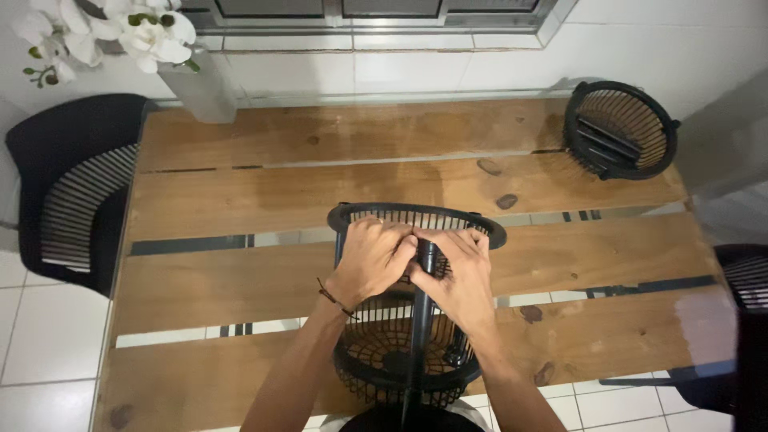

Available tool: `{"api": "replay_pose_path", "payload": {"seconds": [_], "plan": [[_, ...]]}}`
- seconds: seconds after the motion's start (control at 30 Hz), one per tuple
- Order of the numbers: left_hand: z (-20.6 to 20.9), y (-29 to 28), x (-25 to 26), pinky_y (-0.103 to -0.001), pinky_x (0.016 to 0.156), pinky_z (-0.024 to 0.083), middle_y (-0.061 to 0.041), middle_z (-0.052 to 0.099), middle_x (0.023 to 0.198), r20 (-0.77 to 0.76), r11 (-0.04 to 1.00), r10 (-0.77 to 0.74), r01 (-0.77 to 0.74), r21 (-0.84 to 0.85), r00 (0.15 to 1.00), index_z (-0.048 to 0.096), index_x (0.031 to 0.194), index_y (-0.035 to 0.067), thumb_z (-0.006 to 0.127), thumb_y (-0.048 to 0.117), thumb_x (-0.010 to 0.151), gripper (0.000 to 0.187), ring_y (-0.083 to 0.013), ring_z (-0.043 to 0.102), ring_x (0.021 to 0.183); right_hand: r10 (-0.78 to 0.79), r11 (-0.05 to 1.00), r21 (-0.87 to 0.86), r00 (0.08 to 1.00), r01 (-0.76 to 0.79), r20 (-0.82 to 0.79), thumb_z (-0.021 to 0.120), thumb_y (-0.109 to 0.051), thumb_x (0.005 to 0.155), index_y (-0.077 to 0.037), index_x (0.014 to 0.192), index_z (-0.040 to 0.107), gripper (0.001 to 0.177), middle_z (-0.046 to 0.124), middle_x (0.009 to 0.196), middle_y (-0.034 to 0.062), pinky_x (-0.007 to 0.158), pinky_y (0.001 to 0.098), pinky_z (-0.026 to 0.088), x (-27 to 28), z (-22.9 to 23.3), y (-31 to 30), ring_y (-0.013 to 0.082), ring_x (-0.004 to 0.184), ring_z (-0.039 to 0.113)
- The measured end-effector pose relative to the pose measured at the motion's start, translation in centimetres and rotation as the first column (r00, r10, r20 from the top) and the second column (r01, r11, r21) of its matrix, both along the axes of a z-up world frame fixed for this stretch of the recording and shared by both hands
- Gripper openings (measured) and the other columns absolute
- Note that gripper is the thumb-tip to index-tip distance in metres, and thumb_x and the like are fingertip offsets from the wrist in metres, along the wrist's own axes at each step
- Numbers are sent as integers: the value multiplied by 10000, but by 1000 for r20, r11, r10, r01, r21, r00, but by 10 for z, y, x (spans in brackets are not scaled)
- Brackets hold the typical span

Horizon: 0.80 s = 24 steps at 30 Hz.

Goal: The person assembles a black metal plant stand on a wooden table. They attach the vertical support poles to the base, then fit the two circular wire baskets onto the frame, and finally secure the top ring to complete the stand.

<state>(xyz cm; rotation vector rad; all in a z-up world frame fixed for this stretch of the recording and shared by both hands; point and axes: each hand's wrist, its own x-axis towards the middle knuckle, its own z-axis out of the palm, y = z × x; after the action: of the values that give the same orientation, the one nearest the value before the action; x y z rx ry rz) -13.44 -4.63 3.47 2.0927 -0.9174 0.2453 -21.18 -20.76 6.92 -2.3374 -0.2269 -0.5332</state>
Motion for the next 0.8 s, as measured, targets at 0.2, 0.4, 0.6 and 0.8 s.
{"api": "replay_pose_path", "payload": {"seconds": [0.2, 0.4, 0.6, 0.8], "plan": [[-1, 0, 0, -469, 699, 509, -168, 708, 788, 0, 999, 36, -36, -35, 999, 734, 855, 31, 548, 259, 896, 297, -363, 657, 709, 42, 998, -54, 999, -43, -9, 830, -271, 763, -106, 1183, 706, 469, 754, 1050, 67, 1046, 413, 371, 4, 1, -5, 235, 1027, 675], [-32, 2, 37, -394, 500, 463, -69, 612, 537, -81, 992, 80, -88, -94, 994, 735, 725, 99, 483, 366, 900, 407, -241, 553, 429, 183, 983, 31, 950, -181, -254, 899, -530, 602, -90, 1426, 554, 996, 700, 1274, 127, 1081, 456, 425, 37, -17, -56, 263, 1232, 628], [-77, 23, 64, -353, 445, 279, -69, 405, 431, -67, 922, 330, -337, -188, 941, 554, 519, 43, 604, 506, 1020, 684, -183, 375, 373, 137, 924, 379, 966, -45, -220, 637, -483, 960, -89, 1480, 571, 656, 598, 1519, 130, 1204, 472, 413, 57, -80, -145, 297, 1419, 542], [-130, 42, 104, -345, 357, 224, 15, 423, 431, -438, 773, 81, -334, -539, 895, 460, 459, 90, 744, 285, 941, 592, -121, 352, 357, 242, 739, 673, 925, 21, -294, 391, -603, 1042, -43, 1458, 550, 715, 563, 1519, 150, 1238, 453, 304, 30, -157, -162, 307, 1444, 482]]}}
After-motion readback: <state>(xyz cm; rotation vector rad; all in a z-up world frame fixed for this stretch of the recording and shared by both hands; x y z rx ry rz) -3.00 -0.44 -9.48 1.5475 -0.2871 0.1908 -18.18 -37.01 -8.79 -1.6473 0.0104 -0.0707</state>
